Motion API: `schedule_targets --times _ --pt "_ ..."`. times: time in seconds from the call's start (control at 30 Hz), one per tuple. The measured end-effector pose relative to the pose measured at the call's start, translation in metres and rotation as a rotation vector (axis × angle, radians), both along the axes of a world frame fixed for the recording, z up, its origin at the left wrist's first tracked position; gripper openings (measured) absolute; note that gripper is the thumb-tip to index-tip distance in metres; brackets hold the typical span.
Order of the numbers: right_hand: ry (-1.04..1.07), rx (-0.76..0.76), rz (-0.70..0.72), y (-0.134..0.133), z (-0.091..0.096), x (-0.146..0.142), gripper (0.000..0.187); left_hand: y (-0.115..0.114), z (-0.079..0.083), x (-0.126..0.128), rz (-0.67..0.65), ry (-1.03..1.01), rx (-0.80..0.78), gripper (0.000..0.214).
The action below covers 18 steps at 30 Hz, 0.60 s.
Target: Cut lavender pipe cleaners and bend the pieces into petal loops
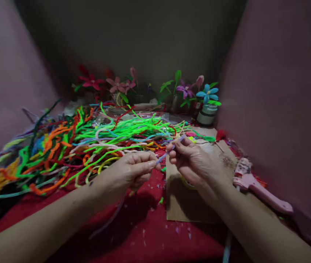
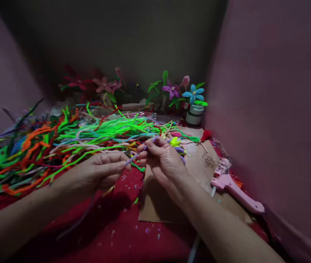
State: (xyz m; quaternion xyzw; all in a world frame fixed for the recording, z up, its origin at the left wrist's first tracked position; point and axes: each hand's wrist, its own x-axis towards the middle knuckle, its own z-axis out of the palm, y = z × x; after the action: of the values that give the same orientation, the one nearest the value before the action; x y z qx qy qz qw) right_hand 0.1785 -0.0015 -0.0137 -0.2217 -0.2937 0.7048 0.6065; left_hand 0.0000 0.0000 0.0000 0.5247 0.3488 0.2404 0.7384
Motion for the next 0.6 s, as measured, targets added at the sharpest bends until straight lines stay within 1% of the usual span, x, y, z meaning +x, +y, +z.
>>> schedule_targets --times 0.1,0.2,0.27,0.33,0.5,0.57,0.6 --pt "-0.046 0.032 0.017 -0.002 -0.002 -0.002 0.012 0.001 -0.006 0.000 -0.010 -0.017 -0.079 0.016" --pt "-0.163 0.025 0.112 -0.006 -0.003 -0.007 0.007 0.000 -0.009 0.002 -0.012 -0.040 -0.125 0.016" --pt "-0.219 0.024 0.136 -0.007 -0.004 -0.008 0.007 -0.002 -0.008 0.002 -0.014 -0.050 -0.128 0.018" --pt "-0.202 0.028 0.079 -0.005 -0.004 -0.006 0.009 -0.002 -0.008 0.001 -0.023 -0.059 -0.119 0.019" --pt "-0.100 0.000 -0.163 0.005 0.000 0.010 0.006 0.000 -0.013 -0.006 -0.019 -0.054 -0.119 0.017" --pt "-0.080 0.006 -0.213 0.007 0.002 0.012 0.006 0.002 -0.015 -0.009 -0.014 -0.038 -0.118 0.016" --pt "-0.079 0.014 -0.216 0.006 0.002 0.012 0.007 0.002 -0.016 -0.010 -0.010 -0.032 -0.120 0.015"
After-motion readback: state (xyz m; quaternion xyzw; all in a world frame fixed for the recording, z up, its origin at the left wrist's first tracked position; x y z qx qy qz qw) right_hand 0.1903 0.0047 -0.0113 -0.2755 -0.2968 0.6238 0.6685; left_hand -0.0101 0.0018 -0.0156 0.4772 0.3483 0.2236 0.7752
